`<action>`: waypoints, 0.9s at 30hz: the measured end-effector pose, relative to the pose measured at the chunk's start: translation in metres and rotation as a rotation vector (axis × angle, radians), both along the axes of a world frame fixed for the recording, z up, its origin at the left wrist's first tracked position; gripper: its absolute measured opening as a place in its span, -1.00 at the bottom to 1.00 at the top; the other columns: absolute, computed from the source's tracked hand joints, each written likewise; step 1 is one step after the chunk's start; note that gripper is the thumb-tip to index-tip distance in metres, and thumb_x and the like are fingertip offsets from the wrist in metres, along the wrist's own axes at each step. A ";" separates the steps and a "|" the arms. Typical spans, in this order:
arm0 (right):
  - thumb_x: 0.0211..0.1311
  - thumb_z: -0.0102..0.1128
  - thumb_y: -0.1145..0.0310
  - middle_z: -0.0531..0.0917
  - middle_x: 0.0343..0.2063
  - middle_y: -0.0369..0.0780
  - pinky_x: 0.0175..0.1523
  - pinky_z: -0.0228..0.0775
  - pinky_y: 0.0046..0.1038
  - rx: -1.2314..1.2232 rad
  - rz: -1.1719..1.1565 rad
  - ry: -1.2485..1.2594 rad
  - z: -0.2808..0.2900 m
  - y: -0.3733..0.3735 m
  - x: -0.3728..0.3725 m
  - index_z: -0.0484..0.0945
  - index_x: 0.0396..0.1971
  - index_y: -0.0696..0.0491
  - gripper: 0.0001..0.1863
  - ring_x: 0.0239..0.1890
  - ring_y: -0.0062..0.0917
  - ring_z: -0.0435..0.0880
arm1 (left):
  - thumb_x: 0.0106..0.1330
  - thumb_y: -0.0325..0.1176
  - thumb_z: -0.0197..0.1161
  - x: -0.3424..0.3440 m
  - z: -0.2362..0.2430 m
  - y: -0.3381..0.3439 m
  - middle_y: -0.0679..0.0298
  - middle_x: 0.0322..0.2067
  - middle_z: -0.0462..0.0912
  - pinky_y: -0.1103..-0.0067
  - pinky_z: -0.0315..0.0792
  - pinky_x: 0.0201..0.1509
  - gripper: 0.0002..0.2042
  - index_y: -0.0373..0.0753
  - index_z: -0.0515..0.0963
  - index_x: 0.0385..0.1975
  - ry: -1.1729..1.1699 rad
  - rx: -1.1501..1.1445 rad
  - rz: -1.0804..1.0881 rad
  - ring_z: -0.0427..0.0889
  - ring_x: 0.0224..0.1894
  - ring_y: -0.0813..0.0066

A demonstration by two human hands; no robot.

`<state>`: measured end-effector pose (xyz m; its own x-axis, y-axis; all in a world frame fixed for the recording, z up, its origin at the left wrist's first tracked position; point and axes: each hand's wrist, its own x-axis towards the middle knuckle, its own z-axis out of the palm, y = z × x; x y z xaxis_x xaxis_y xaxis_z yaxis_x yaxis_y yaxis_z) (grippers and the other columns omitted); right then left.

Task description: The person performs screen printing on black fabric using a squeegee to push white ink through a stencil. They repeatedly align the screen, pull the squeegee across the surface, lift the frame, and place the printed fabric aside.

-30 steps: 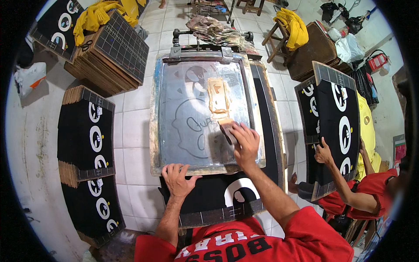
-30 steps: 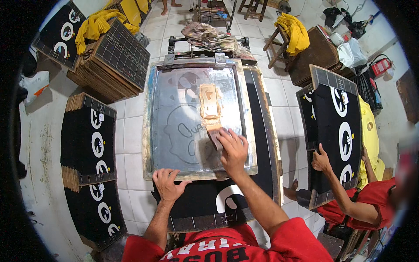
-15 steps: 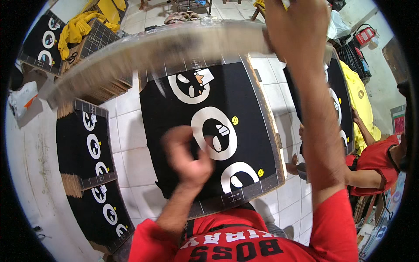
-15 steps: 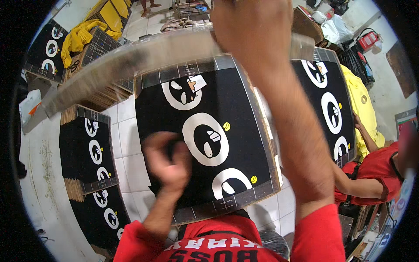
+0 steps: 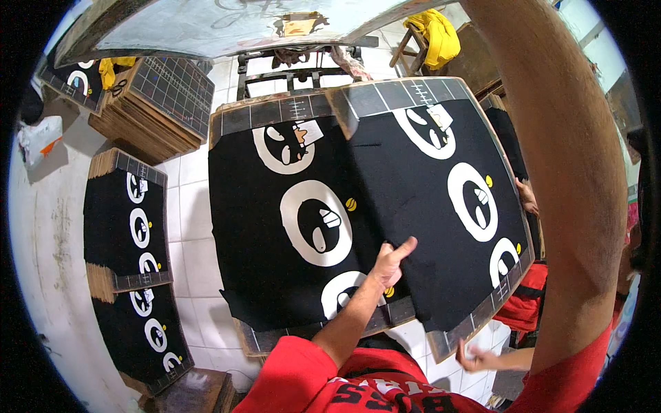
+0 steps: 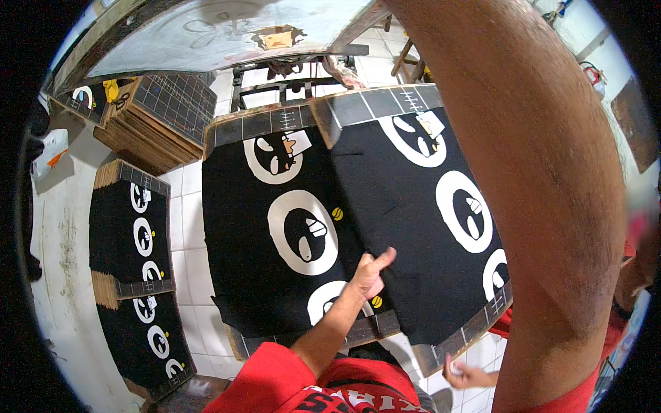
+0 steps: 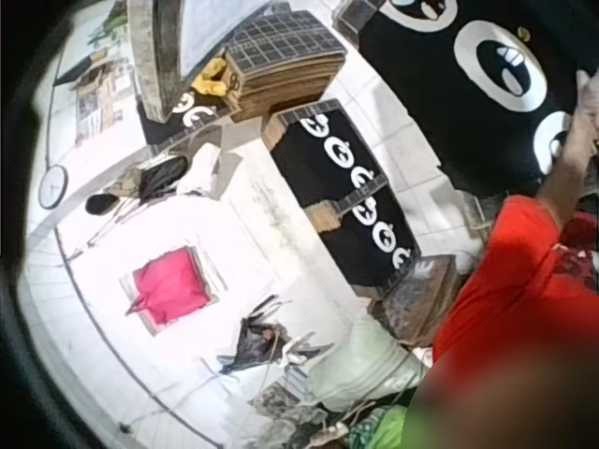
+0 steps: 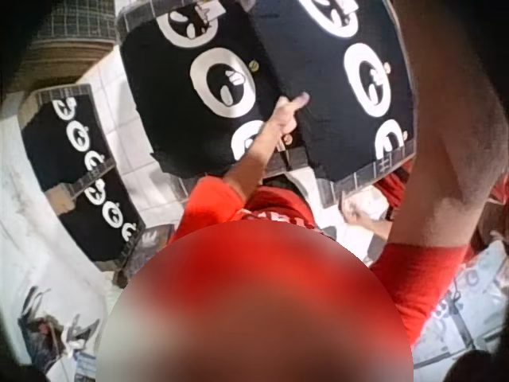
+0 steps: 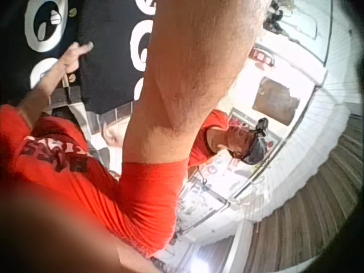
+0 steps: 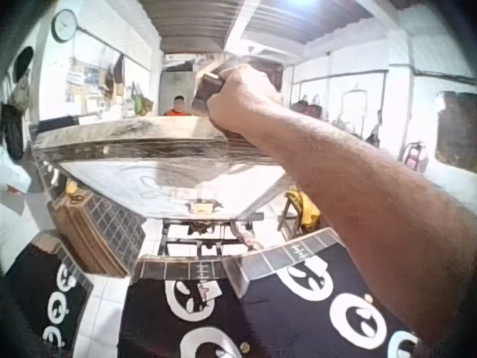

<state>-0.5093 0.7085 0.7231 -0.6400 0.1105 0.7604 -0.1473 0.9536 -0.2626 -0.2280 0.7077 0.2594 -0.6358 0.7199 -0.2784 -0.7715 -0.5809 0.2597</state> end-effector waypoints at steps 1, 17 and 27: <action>0.16 0.24 0.32 0.75 -0.04 0.00 0.14 0.57 -0.23 -0.015 0.002 -0.002 0.005 -0.001 -0.004 0.70 0.00 -0.02 -0.63 0.05 -0.16 0.74 | 0.35 -0.31 0.43 -0.003 0.011 -0.003 0.10 0.16 0.61 0.24 0.47 0.33 -0.49 -0.38 0.48 0.24 0.078 -0.119 0.037 0.62 0.17 0.20; 0.15 0.37 0.13 0.67 0.16 -0.07 0.31 0.46 -0.25 0.076 -0.088 0.075 0.016 -0.001 -0.019 0.67 0.13 -0.11 -0.49 0.21 -0.17 0.63 | 0.23 -0.48 0.38 -0.002 0.090 -0.210 0.08 0.02 0.67 0.27 0.59 0.17 -0.52 -0.36 0.49 0.18 0.056 -0.463 0.305 0.71 0.01 0.17; 0.18 0.40 0.06 0.72 0.07 -0.03 0.25 0.52 -0.26 0.076 -0.233 0.163 0.018 0.002 -0.007 0.60 0.23 -0.03 -0.38 0.14 -0.18 0.69 | 0.26 -0.54 0.35 0.032 0.059 -0.310 0.09 0.07 0.67 0.29 0.59 0.21 -0.53 -0.34 0.50 0.20 -0.034 -0.252 0.406 0.69 0.08 0.17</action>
